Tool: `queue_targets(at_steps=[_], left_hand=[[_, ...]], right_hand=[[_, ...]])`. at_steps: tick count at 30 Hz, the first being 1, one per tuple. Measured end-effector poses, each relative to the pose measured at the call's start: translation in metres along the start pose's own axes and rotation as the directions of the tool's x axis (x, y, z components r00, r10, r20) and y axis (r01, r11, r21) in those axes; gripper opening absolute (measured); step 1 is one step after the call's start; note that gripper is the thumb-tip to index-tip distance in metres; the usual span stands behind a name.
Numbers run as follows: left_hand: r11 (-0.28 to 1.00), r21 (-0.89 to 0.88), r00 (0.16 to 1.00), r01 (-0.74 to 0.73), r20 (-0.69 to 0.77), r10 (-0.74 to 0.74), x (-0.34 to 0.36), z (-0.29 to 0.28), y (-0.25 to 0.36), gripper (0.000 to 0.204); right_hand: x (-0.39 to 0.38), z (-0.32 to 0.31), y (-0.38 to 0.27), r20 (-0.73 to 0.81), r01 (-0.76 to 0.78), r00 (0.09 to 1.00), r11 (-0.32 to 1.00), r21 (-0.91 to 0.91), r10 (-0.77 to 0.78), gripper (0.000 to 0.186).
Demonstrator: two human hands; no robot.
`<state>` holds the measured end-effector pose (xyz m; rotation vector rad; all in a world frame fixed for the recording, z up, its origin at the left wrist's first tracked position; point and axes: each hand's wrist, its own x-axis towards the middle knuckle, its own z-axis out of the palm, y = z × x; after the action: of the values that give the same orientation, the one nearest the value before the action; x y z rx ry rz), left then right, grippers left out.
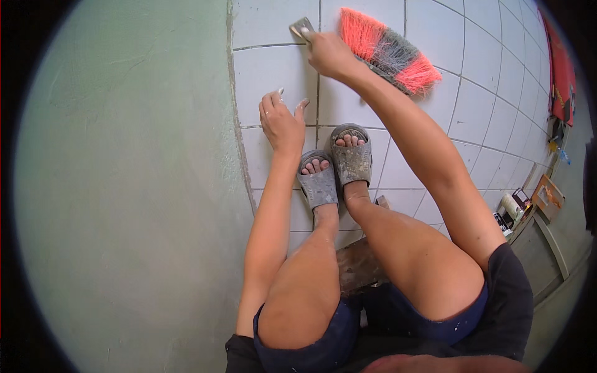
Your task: Scrape and clean a wall using a putty knife and brush.
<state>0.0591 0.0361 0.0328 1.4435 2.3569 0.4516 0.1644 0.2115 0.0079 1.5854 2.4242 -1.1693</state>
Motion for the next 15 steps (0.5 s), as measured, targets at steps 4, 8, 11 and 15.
queue_targets(at_steps=[4, 8, 11, 15], left_hand=[[0.998, -0.047, 0.999, 0.039, 0.026, -0.038, -0.005, -0.002, 0.004, 0.049], [0.995, -0.080, 0.996, 0.058, 0.068, -0.052, -0.015, 0.002, 0.000, 0.046], [0.995, -0.098, 0.997, 0.005, 0.075, 0.003, -0.024, 0.007, -0.001, 0.044], [0.992, -0.111, 0.998, -0.064, 0.005, 0.065, -0.028, 0.006, -0.002, 0.043]], right_hand=[[0.004, -0.017, -0.025, 0.078, -0.080, 0.993, 0.995, -0.060, 0.085, 0.026], [0.000, -0.026, -0.042, 0.117, -0.162, 0.980, 0.987, 0.002, 0.160, 0.027], [0.011, -0.026, -0.044, 0.061, -0.103, 0.993, 0.994, 0.033, 0.101, 0.028], [0.021, -0.028, -0.045, 0.184, -0.110, 0.975, 0.989, -0.102, 0.127, 0.024]])
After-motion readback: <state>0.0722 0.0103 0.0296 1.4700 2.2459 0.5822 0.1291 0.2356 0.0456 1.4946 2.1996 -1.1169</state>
